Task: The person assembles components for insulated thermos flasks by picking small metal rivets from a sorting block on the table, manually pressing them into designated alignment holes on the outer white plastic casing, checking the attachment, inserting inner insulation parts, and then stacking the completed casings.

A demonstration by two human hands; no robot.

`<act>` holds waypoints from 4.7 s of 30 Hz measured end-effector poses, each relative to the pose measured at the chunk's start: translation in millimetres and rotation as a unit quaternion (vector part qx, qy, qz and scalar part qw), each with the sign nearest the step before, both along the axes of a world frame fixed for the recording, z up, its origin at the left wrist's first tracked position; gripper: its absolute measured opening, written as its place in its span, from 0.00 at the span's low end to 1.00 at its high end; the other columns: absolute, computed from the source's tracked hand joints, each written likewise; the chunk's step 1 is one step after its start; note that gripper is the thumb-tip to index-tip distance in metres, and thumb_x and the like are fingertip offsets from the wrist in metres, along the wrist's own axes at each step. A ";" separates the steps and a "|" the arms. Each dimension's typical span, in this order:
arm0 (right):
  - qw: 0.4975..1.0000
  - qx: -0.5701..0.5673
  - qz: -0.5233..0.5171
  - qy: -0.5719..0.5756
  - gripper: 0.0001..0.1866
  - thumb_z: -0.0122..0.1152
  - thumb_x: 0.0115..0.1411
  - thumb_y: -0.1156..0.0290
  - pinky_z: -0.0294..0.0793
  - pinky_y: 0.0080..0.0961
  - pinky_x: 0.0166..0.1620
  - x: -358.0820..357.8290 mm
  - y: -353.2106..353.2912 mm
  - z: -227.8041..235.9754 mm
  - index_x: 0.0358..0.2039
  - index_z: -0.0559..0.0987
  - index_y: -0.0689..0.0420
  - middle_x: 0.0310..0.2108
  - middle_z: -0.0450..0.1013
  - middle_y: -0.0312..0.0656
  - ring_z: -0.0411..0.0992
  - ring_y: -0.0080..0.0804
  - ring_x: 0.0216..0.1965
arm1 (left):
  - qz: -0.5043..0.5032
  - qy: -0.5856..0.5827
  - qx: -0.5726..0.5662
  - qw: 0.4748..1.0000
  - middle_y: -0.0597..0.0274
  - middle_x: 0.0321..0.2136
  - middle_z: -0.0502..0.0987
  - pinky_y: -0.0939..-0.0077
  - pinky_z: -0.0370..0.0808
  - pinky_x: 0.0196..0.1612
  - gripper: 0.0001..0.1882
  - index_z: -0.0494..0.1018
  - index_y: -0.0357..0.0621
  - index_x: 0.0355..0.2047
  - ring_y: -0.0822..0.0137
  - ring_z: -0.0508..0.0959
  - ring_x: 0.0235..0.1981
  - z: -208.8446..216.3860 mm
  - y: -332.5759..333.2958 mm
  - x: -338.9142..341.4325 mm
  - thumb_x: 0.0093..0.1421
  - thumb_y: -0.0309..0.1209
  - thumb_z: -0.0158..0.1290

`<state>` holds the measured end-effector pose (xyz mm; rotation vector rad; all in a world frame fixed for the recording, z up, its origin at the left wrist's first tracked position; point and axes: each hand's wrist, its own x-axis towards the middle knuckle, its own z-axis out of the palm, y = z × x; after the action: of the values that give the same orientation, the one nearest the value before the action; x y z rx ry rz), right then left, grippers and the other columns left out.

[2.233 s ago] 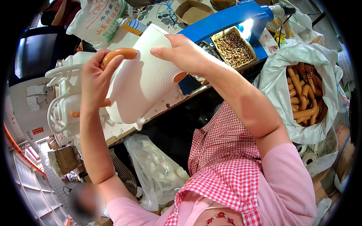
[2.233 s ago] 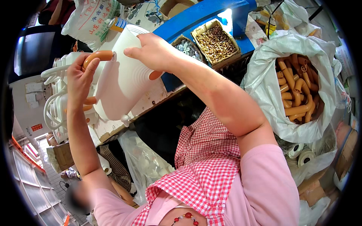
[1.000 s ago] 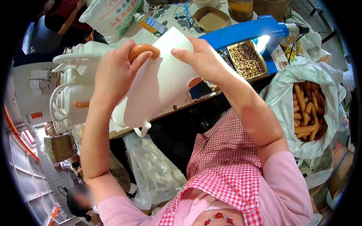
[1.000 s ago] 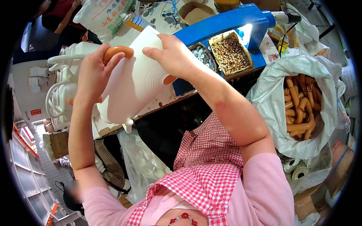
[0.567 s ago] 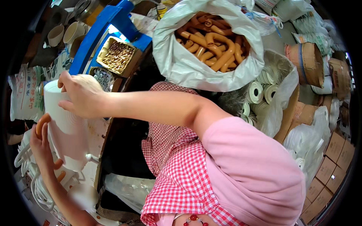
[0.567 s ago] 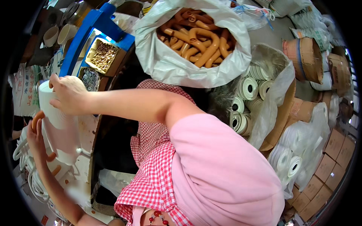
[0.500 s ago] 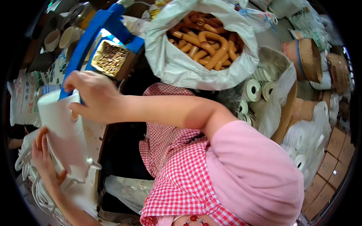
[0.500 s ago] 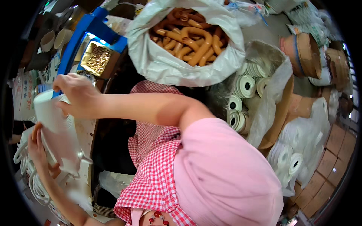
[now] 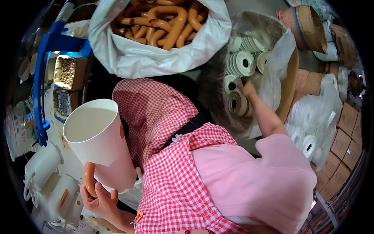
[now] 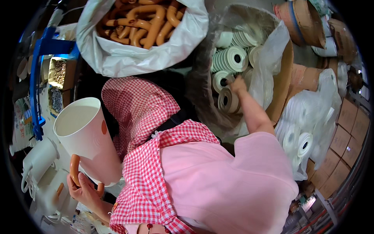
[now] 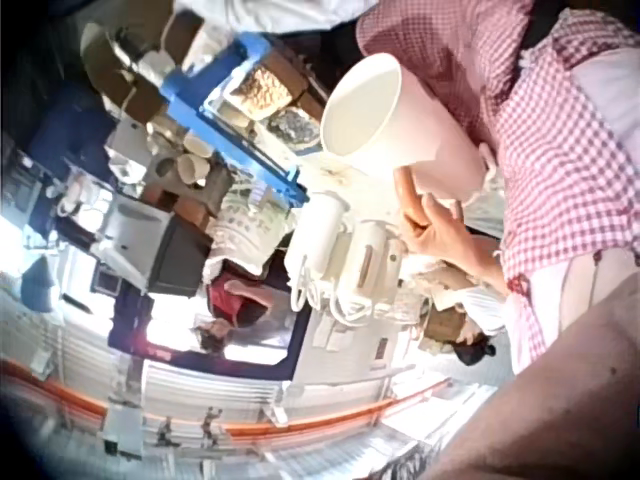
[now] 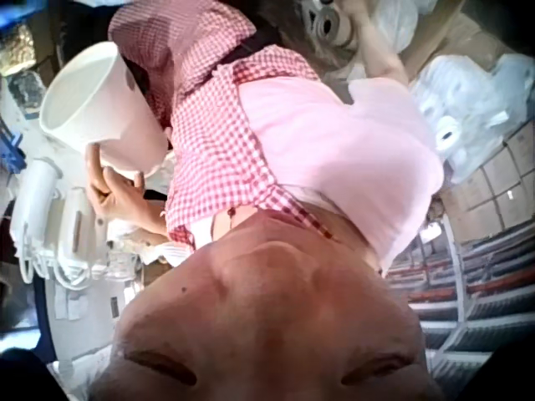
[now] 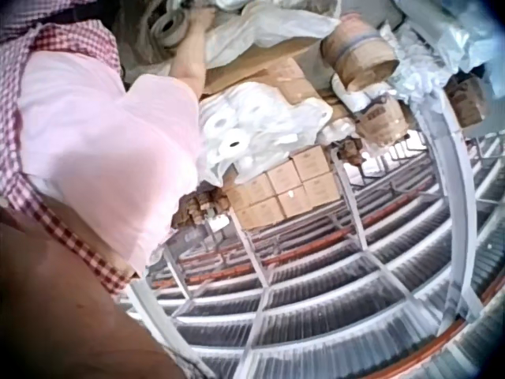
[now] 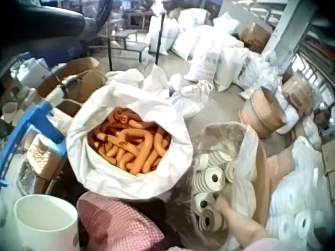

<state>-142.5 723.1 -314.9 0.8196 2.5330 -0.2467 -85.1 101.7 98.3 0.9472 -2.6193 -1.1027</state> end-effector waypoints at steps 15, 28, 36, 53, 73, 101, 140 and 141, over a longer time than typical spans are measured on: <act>0.889 -0.098 0.416 -0.165 0.27 0.62 0.58 0.44 0.65 0.43 0.61 -29.2 -67.8 107.1 0.48 0.83 0.53 0.46 0.79 0.43 0.73 0.45 0.52 | -0.035 0.091 0.116 0.989 0.62 0.48 0.77 0.92 0.62 0.21 0.19 0.69 0.37 0.56 0.87 0.63 0.20 -42.9 23.7 -10.9 0.69 0.34 0.53; 0.557 -0.534 0.464 0.435 0.34 0.73 0.50 0.54 0.72 0.34 0.49 -209.1 -327.7 365.7 0.54 0.79 0.62 0.44 0.74 0.46 0.73 0.36 0.45 | -0.107 0.140 0.103 0.979 0.44 0.57 0.75 0.69 0.66 0.55 0.21 0.72 0.36 0.53 0.55 0.68 0.56 -38.8 17.7 30.7 0.59 0.21 0.58; 0.473 -0.540 0.612 0.330 0.37 0.81 0.37 0.54 0.73 0.35 0.47 -181.1 -402.0 362.8 0.50 0.84 0.58 0.37 0.71 0.43 0.71 0.39 0.39 | -0.084 0.182 0.039 0.979 0.42 0.48 0.80 0.64 0.77 0.52 0.21 0.76 0.40 0.49 0.45 0.74 0.61 -27.1 21.1 53.3 0.53 0.26 0.65; 0.608 -0.634 0.472 0.074 0.25 0.44 0.70 0.50 0.59 0.39 0.66 -219.3 -458.1 362.6 0.54 0.72 0.58 0.53 0.70 0.44 0.66 0.36 0.59 | -0.064 0.175 -0.052 0.981 0.48 0.61 0.72 0.65 0.83 0.33 0.26 0.75 0.46 0.50 0.52 0.84 0.33 -70.5 19.8 72.7 0.48 0.29 0.66; 0.631 -0.665 0.374 -0.141 0.28 0.45 0.72 0.46 0.76 0.32 0.43 -156.6 -464.4 270.8 0.57 0.69 0.57 0.41 0.77 0.43 0.75 0.32 0.36 | -0.096 -0.252 -0.818 0.509 0.69 0.29 0.71 0.61 0.65 0.61 0.01 0.75 0.51 0.21 0.66 0.72 0.41 64.7 -237.1 152.6 0.48 0.31 0.55; 0.883 -0.036 0.468 -0.012 0.31 0.55 0.62 0.55 0.66 0.47 0.61 5.6 -183.0 150.7 0.60 0.69 0.61 0.57 0.67 0.59 0.63 0.64 0.58 | -0.049 0.280 -0.464 0.839 0.51 0.52 0.65 0.49 0.67 0.63 0.30 0.68 0.44 0.55 0.44 0.66 0.58 -204.5 -215.3 54.0 0.53 0.31 0.65; 0.997 -0.012 -0.023 -0.068 0.35 0.66 0.54 0.51 0.55 0.59 0.66 6.2 -271.2 191.3 0.60 0.71 0.53 0.58 0.72 0.45 0.65 0.50 0.61 | -0.054 -0.039 -0.406 0.911 0.45 0.53 0.71 0.46 0.67 0.57 0.34 0.68 0.37 0.54 0.42 0.70 0.55 -202.1 -193.3 -34.5 0.59 0.53 0.59; 0.994 0.010 -0.106 0.025 0.34 0.68 0.52 0.52 0.60 0.54 0.63 20.0 -272.9 201.3 0.57 0.72 0.55 0.55 0.72 0.47 0.66 0.51 0.60 | -0.079 0.029 -0.399 0.913 0.44 0.50 0.70 0.43 0.67 0.54 0.32 0.68 0.37 0.51 0.41 0.70 0.52 -208.2 -201.7 -34.0 0.61 0.54 0.57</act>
<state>-122.4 450.3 -113.6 1.1054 2.4972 -0.3136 -119.2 -100.0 -109.9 0.5039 -2.7155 -0.0061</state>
